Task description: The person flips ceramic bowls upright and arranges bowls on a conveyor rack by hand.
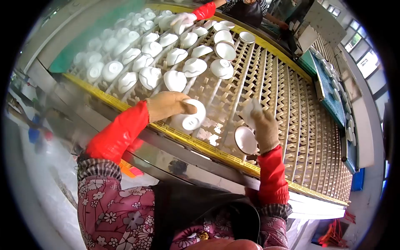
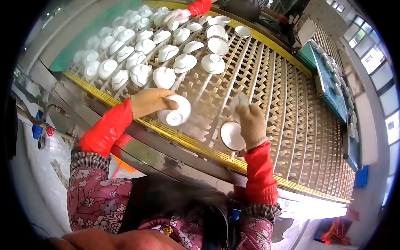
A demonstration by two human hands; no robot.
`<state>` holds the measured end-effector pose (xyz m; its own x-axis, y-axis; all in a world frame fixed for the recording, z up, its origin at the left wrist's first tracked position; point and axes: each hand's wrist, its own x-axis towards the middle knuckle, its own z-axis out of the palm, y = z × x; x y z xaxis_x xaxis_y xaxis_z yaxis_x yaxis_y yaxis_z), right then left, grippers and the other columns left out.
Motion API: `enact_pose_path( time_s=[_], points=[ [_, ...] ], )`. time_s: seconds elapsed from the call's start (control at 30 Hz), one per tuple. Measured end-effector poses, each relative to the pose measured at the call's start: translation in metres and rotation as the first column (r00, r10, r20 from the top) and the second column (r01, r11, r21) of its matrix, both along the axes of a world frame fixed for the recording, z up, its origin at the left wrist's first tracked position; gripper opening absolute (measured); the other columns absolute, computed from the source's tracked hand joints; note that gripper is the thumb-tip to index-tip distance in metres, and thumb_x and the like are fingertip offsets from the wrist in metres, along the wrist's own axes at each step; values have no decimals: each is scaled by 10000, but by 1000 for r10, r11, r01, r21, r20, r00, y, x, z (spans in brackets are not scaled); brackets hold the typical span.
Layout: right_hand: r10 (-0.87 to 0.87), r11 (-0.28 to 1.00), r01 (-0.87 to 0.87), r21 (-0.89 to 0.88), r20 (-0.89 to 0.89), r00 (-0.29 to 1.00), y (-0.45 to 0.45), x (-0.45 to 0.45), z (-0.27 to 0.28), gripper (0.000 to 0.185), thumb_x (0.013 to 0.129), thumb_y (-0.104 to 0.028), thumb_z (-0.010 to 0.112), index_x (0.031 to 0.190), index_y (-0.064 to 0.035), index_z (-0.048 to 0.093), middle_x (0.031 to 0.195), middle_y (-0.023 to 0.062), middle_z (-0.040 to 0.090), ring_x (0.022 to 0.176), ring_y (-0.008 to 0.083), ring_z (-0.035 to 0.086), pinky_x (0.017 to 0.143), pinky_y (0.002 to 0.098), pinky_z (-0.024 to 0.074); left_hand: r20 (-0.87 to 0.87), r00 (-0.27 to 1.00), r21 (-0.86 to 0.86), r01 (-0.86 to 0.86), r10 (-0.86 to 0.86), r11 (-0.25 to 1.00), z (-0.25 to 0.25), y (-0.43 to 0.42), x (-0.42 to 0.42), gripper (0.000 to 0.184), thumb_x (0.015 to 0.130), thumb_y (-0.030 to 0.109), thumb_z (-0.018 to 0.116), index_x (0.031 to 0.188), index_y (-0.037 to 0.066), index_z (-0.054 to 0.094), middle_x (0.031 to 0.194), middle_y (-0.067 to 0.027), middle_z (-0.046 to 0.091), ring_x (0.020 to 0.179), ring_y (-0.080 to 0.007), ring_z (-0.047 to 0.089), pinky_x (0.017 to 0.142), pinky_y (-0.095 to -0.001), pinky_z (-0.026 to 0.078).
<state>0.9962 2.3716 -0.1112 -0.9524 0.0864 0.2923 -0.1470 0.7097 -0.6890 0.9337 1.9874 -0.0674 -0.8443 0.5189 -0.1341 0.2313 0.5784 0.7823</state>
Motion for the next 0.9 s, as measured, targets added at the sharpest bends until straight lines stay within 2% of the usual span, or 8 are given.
enact_pose_path(
  time_s=[0.13, 0.3, 0.4, 0.6, 0.7, 0.8, 0.87, 0.9],
  points=[
    [85, 986, 1, 166, -510, 856, -30, -24, 40, 554, 893, -87, 879, 1407, -47, 674, 1081, 205, 767, 1015, 464, 755, 886, 497, 635, -587, 809, -499, -404, 44, 767, -6, -9, -22, 365, 1019, 459, 779, 1042, 99, 838, 1067, -150, 845, 1025, -359, 800, 882, -495, 598],
    [260, 906, -198, 375, -123, 958, -65, -48, 40, 299, 993, -107, 813, 1246, -15, 681, 1228, 218, 776, 1117, 376, 764, 935, 452, 643, -652, 731, -383, -545, 200, 746, -15, -37, -33, 406, 996, 504, 776, 989, 102, 831, 980, -175, 819, 971, -423, 778, 872, -562, 592],
    [278, 824, -218, -523, 37, 960, -55, -26, 4, 644, 1112, -450, 709, 1566, 4, 654, 1286, 137, 793, 1059, 266, 741, 943, 394, 618, -745, 631, -307, -613, 217, 728, -10, -39, -38, 473, 942, 545, 824, 1036, 82, 820, 972, -209, 809, 985, -428, 769, 864, -570, 588],
    [272, 827, -390, 405, 319, 908, -22, 69, 39, 339, 962, -405, 805, 1172, -139, 814, 998, 133, 828, 949, 368, 806, 880, 490, 621, -834, 548, -228, -448, 64, 864, -2, 23, -30, 606, 858, 593, 894, 1185, 90, 804, 1092, -178, 826, 1129, -362, 764, 1009, -509, 552],
    [331, 808, -381, 450, 189, 925, 2, 69, -9, 360, 955, -413, 819, 1134, -100, 832, 1023, 161, 837, 956, 369, 810, 858, 491, 623, -794, 608, -351, -456, -1, 818, -11, 54, -58, 609, 839, 557, 918, 1255, 131, 788, 1177, -126, 836, 1187, -328, 764, 1140, -459, 470],
    [113, 993, -114, -20, 380, 918, 11, 65, -12, 404, 973, -401, 824, 1122, -25, 833, 1013, 173, 841, 962, 313, 824, 826, 457, 632, -753, 654, -438, -577, 69, 689, -22, 77, -94, 567, 883, 508, 887, 1288, 130, 768, 1192, -122, 838, 1215, -296, 765, 1120, -463, 484],
    [344, 583, -8, -813, 238, 908, 8, 54, 0, 565, 992, -337, 850, 1391, 46, 732, 1151, 181, 826, 1002, 241, 817, 869, 397, 666, -748, 648, -403, -618, 146, 675, -24, 87, -112, 517, 920, 447, 841, 1316, 129, 745, 1169, -135, 847, 1188, -308, 780, 1104, -467, 498],
    [339, 568, -7, -823, 226, 913, 9, 49, 7, 602, 1009, -304, 808, 1462, 65, 664, 1265, 196, 776, 1084, 276, 793, 937, 395, 661, -730, 662, -402, -619, 172, 675, -24, 92, -121, 512, 923, 427, 826, 1321, 118, 736, 1157, -150, 847, 1178, -328, 782, 1095, -471, 508]
  ],
)
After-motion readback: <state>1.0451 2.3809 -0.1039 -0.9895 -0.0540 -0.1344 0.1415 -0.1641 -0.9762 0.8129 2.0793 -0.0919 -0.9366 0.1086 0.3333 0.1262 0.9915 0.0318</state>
